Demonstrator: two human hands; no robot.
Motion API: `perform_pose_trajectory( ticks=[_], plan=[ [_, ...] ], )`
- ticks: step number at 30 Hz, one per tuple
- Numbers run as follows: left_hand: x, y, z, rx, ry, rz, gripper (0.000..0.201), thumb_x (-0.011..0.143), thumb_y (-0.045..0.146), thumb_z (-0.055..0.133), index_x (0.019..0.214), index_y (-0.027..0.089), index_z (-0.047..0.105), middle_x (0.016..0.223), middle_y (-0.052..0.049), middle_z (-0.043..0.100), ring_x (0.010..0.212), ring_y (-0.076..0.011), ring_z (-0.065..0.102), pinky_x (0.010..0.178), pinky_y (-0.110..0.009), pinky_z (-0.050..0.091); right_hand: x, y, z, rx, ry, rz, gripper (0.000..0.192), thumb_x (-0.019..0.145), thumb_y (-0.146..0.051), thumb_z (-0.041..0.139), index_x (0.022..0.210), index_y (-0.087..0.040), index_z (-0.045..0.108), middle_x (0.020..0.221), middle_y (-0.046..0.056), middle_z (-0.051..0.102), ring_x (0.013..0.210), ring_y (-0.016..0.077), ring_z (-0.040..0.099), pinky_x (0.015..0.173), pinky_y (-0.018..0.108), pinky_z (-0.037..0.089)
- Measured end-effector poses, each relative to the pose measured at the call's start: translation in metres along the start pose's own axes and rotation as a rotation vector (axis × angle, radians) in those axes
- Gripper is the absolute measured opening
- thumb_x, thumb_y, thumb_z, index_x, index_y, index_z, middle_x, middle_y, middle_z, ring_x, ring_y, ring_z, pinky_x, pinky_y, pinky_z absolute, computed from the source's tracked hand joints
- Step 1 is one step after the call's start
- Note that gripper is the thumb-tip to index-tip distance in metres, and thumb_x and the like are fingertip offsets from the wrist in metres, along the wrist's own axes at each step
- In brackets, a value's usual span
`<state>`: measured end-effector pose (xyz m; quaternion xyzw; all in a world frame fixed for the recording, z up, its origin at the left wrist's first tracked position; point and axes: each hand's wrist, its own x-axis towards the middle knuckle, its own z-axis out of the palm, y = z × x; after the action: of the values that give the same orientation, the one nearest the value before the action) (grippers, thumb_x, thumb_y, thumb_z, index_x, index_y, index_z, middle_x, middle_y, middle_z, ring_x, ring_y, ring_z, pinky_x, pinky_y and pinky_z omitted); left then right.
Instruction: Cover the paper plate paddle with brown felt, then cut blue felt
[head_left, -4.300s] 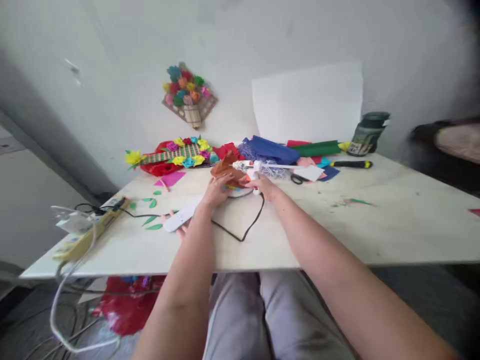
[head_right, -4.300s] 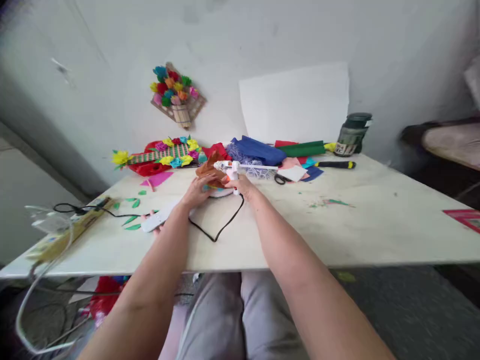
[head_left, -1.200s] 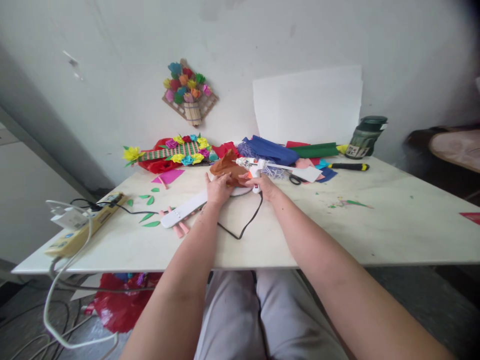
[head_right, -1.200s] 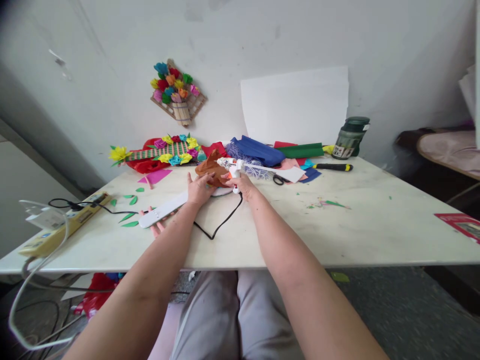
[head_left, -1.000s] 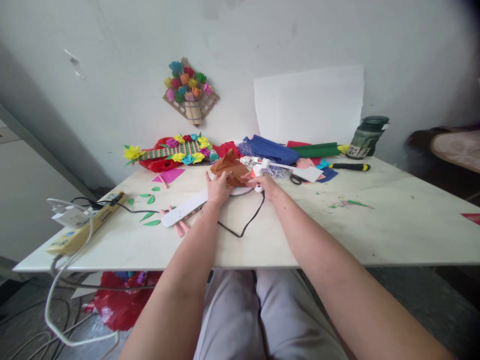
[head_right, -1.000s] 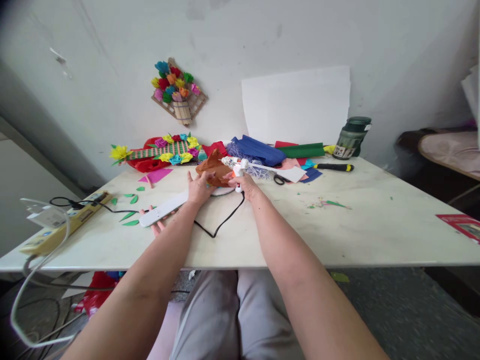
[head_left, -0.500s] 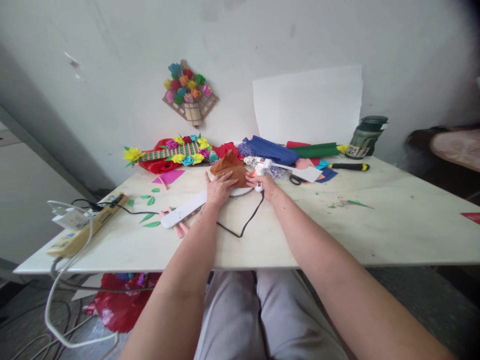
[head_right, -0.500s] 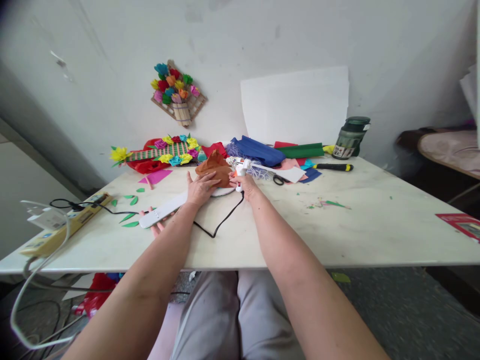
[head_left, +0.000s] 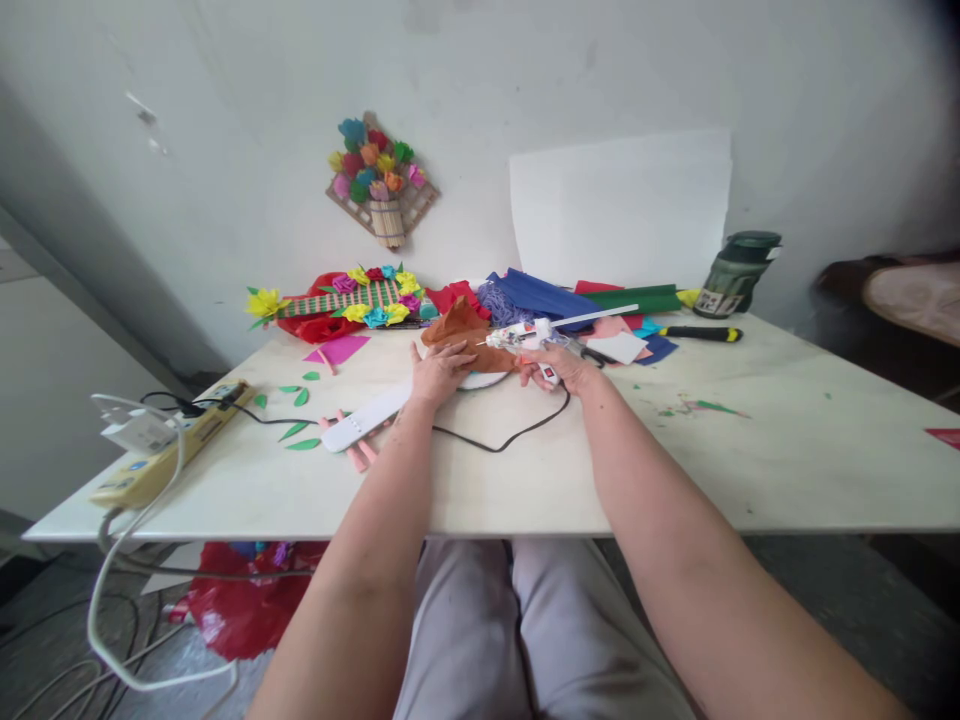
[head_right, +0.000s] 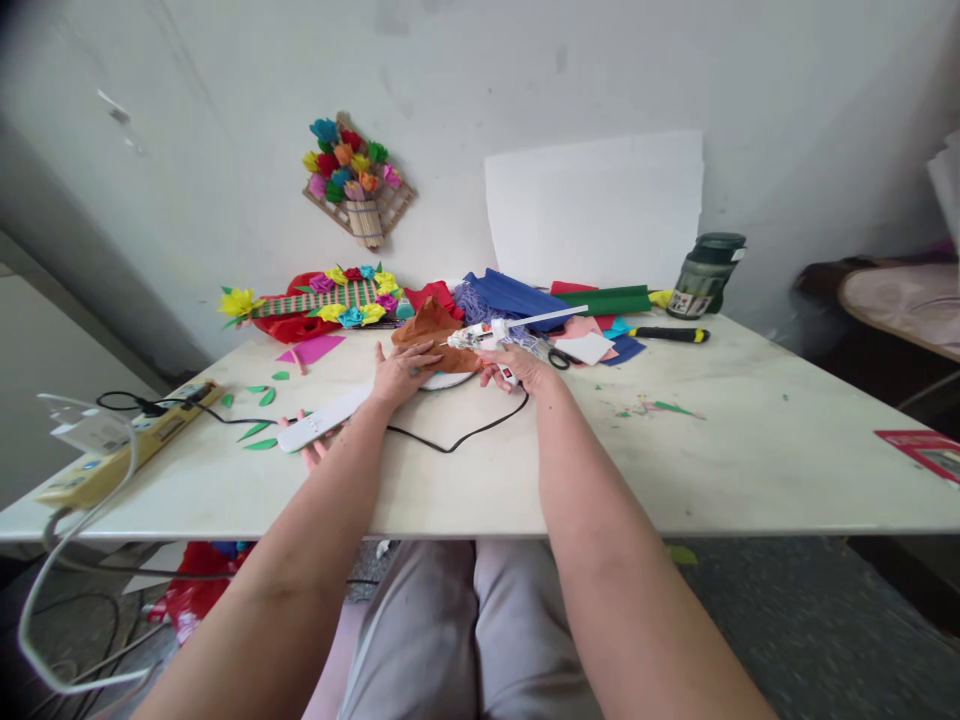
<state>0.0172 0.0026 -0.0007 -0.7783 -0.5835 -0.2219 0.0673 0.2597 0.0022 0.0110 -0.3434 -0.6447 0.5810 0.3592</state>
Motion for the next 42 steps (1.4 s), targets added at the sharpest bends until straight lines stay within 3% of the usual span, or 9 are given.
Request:
perform_pose_trajectory(
  ticks=[10, 15, 21, 27, 32, 36, 42],
  plan=[
    [-0.001, -0.003, -0.011, -0.056, -0.124, 0.049, 0.039, 0.084, 0.035, 0.044, 0.120, 0.041, 0.057, 0.141, 0.006, 0.043, 0.134, -0.0272, 0.028, 0.108, -0.057, -0.006, -0.007, -0.011, 0.006, -0.237, -0.073, 0.072, 0.038, 0.069, -0.051, 0.066, 0.070, -0.013, 0.059, 0.065, 0.004, 0.067, 0.033, 0.0059, 0.044, 0.031, 0.020, 0.031],
    [0.006, -0.006, -0.008, -0.233, -0.221, 0.044, 0.052, 0.081, 0.024, 0.038, 0.130, 0.033, 0.050, 0.136, 0.002, 0.049, 0.135, -0.0284, 0.027, 0.109, -0.054, 0.002, -0.004, -0.013, 0.011, -0.321, -0.070, 0.082, 0.040, 0.073, -0.052, 0.063, 0.067, -0.012, 0.059, 0.066, 0.004, 0.066, 0.033, 0.0040, 0.041, 0.031, 0.019, 0.029],
    [0.005, -0.013, -0.001, -0.262, -0.157, 0.012, 0.053, 0.079, 0.022, 0.037, 0.127, 0.041, 0.051, 0.138, 0.006, 0.047, 0.136, -0.0263, 0.025, 0.109, -0.054, 0.000, 0.000, -0.011, 0.013, -0.430, -0.016, 0.101, 0.038, 0.077, -0.050, 0.061, 0.070, -0.013, 0.059, 0.067, 0.005, 0.066, 0.033, 0.0040, 0.041, 0.033, 0.020, 0.032],
    [0.008, -0.012, 0.004, -0.425, -0.208, 0.017, 0.061, 0.082, 0.017, 0.021, 0.139, 0.032, 0.036, 0.139, 0.000, 0.046, 0.131, -0.0208, 0.035, 0.107, -0.053, 0.015, 0.008, -0.004, 0.016, -0.466, -0.008, 0.077, 0.040, 0.075, -0.053, 0.063, 0.083, -0.014, 0.059, 0.068, 0.003, 0.065, 0.033, 0.0045, 0.041, 0.031, 0.020, 0.030],
    [0.006, -0.011, 0.003, -0.214, -0.152, 0.006, 0.052, 0.082, 0.022, 0.033, 0.127, 0.042, 0.051, 0.139, 0.007, 0.045, 0.135, -0.0237, 0.027, 0.109, -0.053, 0.004, 0.011, -0.002, 0.018, -0.503, 0.017, 0.100, 0.042, 0.073, -0.056, 0.064, 0.080, -0.015, 0.056, 0.063, 0.000, 0.062, 0.034, 0.0041, 0.042, 0.031, 0.018, 0.032],
    [0.003, -0.013, 0.005, -0.026, -0.134, 0.010, 0.052, 0.082, 0.023, 0.034, 0.125, 0.045, 0.051, 0.144, 0.010, 0.037, 0.136, -0.0221, 0.024, 0.109, -0.052, -0.002, 0.012, -0.001, 0.020, -0.502, 0.012, 0.107, 0.040, 0.072, -0.054, 0.065, 0.076, -0.016, 0.054, 0.058, -0.003, 0.057, 0.033, 0.0038, 0.041, 0.031, 0.018, 0.031],
    [0.002, -0.014, 0.008, -0.011, -0.124, 0.027, 0.051, 0.083, 0.024, 0.033, 0.126, 0.045, 0.050, 0.145, 0.010, 0.035, 0.136, -0.0222, 0.024, 0.109, -0.053, -0.004, 0.012, 0.001, 0.017, -0.487, 0.021, 0.073, 0.039, 0.070, -0.053, 0.067, 0.070, -0.017, 0.051, 0.053, -0.004, 0.051, 0.031, 0.0042, 0.039, 0.031, 0.019, 0.030]
  ],
)
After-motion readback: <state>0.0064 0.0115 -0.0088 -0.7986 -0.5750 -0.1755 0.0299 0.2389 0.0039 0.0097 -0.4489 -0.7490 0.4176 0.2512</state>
